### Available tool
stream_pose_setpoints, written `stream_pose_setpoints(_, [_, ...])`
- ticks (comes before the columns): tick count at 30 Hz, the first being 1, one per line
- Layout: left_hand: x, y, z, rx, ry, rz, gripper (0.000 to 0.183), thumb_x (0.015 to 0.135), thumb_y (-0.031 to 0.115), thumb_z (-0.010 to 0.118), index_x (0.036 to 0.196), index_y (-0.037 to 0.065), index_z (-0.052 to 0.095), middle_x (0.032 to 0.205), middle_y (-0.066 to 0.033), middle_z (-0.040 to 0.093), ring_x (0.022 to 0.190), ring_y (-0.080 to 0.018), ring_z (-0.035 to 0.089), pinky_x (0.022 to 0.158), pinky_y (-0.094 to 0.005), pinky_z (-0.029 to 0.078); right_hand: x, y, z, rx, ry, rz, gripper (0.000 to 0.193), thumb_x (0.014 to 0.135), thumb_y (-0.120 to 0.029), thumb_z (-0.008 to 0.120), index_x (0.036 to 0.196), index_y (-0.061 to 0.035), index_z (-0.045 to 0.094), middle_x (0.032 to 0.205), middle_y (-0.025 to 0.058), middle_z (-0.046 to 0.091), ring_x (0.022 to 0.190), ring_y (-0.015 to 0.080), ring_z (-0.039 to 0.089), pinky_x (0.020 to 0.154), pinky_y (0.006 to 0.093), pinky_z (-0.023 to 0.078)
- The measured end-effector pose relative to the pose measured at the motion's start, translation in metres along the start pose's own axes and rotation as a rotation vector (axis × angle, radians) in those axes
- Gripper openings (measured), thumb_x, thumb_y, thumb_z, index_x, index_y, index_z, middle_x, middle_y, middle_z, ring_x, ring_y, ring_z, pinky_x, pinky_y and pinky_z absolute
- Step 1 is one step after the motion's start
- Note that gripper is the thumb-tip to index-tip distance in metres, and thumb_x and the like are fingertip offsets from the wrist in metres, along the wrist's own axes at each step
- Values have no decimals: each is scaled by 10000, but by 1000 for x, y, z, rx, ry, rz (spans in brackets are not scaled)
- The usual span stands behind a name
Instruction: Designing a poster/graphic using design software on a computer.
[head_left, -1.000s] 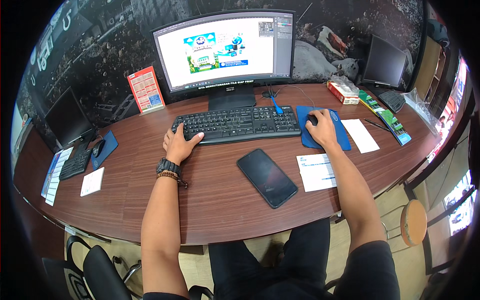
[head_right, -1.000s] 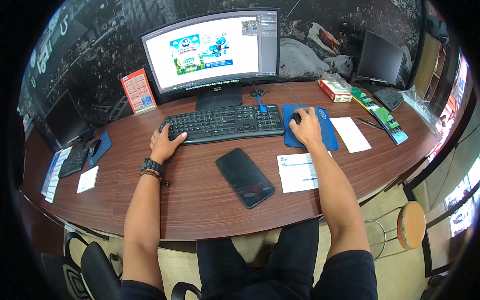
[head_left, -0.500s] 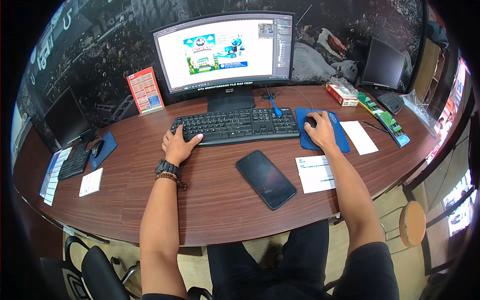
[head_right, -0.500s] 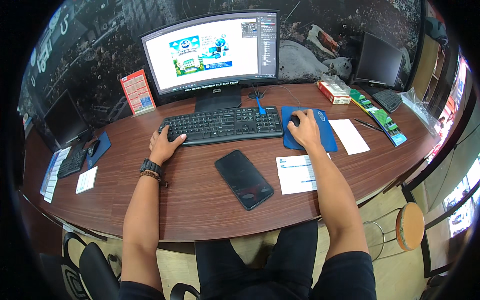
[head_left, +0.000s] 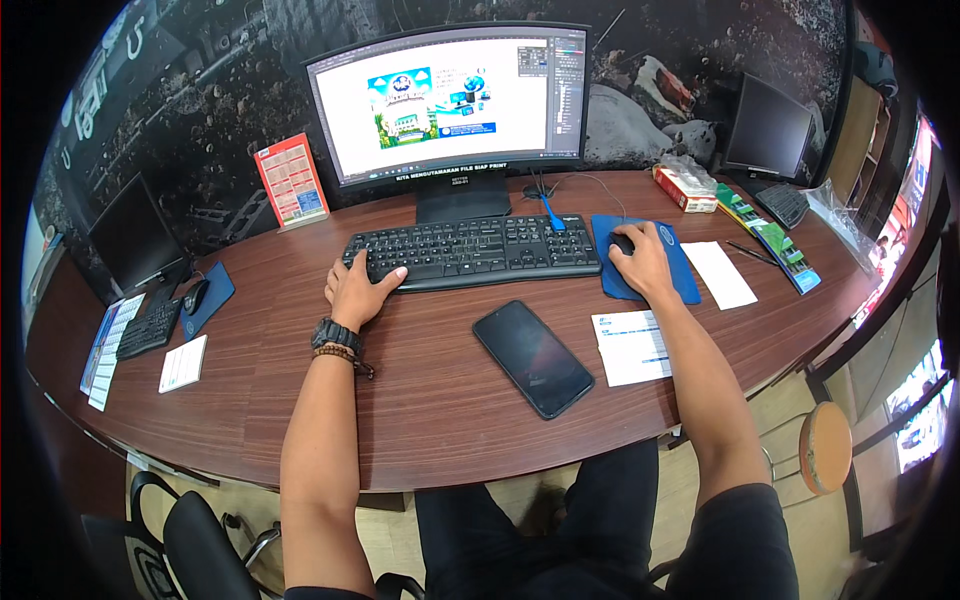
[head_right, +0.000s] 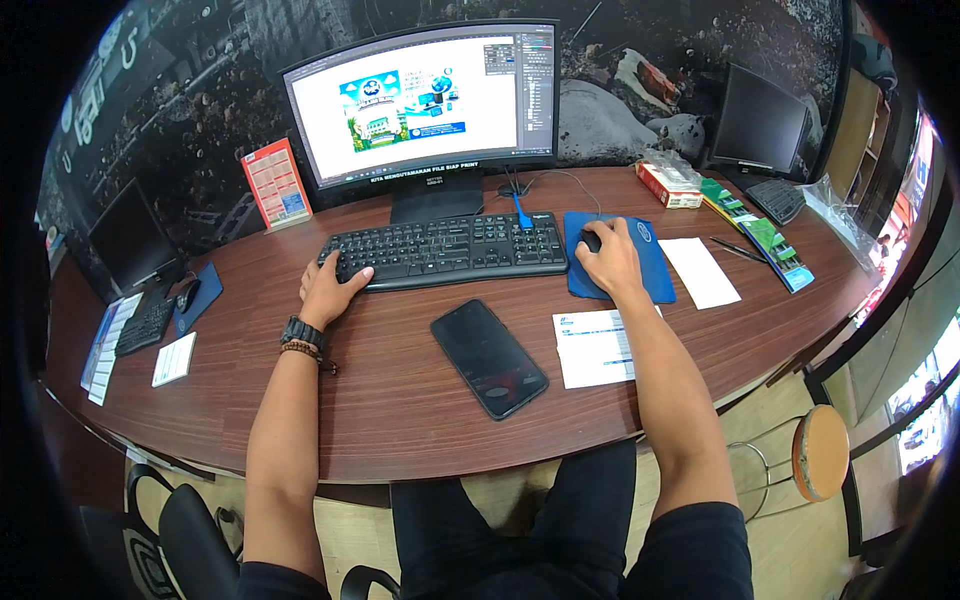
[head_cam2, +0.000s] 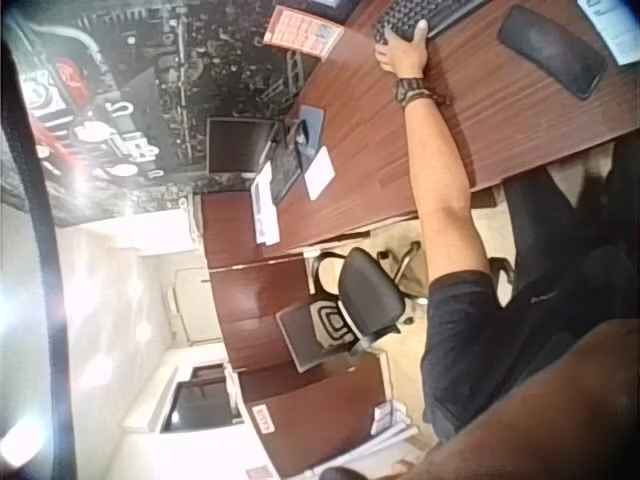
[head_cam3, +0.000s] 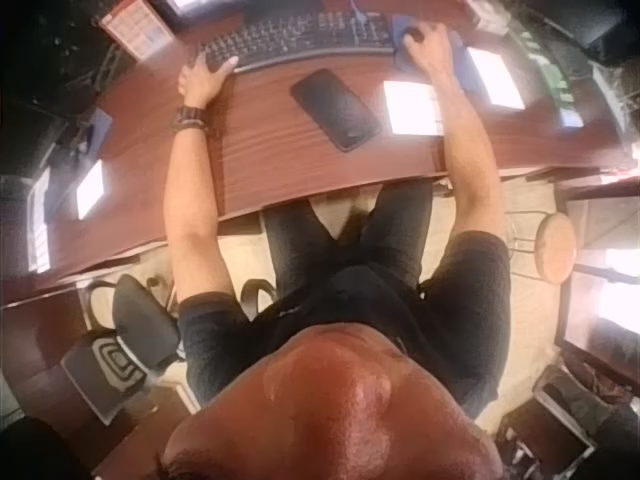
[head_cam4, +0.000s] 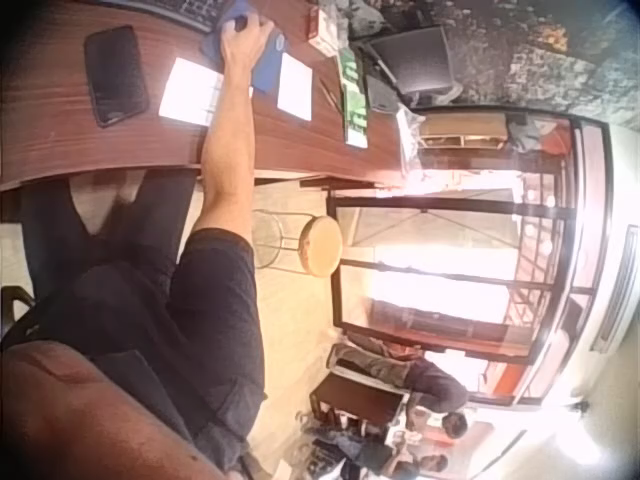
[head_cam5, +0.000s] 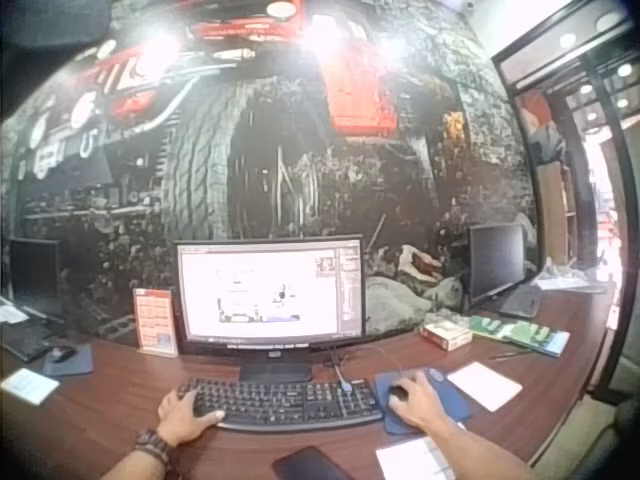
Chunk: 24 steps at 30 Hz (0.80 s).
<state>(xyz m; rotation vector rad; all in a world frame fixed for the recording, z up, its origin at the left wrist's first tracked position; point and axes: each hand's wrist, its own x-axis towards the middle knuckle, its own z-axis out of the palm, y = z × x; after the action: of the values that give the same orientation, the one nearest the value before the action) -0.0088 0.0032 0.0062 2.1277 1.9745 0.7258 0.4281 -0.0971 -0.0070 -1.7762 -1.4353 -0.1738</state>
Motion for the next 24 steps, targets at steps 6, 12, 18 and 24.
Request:
stream_pose_setpoints(6, [0,0,0,6,3,3,988,781,717,675,1481,63,437,1514,-323,308,1421,-492,248,1157,-578,208,0,-2,-1,-4,0,5,389,789,-229,662,1134,-55,703,1207,200,580,1088,395,611,961,443,492])
stream_pose_setpoints(12, [0,-1,0,1,3,3,990,782,715,676,1481,57,435,1513,-323,309,1421,-494,246,1158,-576,205,0,-2,-1,-5,2,13,393,795,-232,660,1144,-57,699,1212,200,576,1095,393,609,964,443,492])
stream_pose_setpoints(18, [0,1,0,4,-3,2,983,789,705,679,1483,55,431,1508,-325,312,1420,-494,246,1158,-577,202,0,-2,-3,-17,-6,22,391,804,-235,660,1153,-63,697,1225,198,569,1108,386,606,966,443,493])
stream_pose_setpoints(24, [-1,-3,2,-33,63,-9,879,787,627,736,1439,86,502,1501,-312,330,1427,-481,234,1161,-586,182,1,-4,0,-10,-4,-2,386,808,-234,671,1153,-64,698,1223,193,578,1115,378,605,969,439,489])
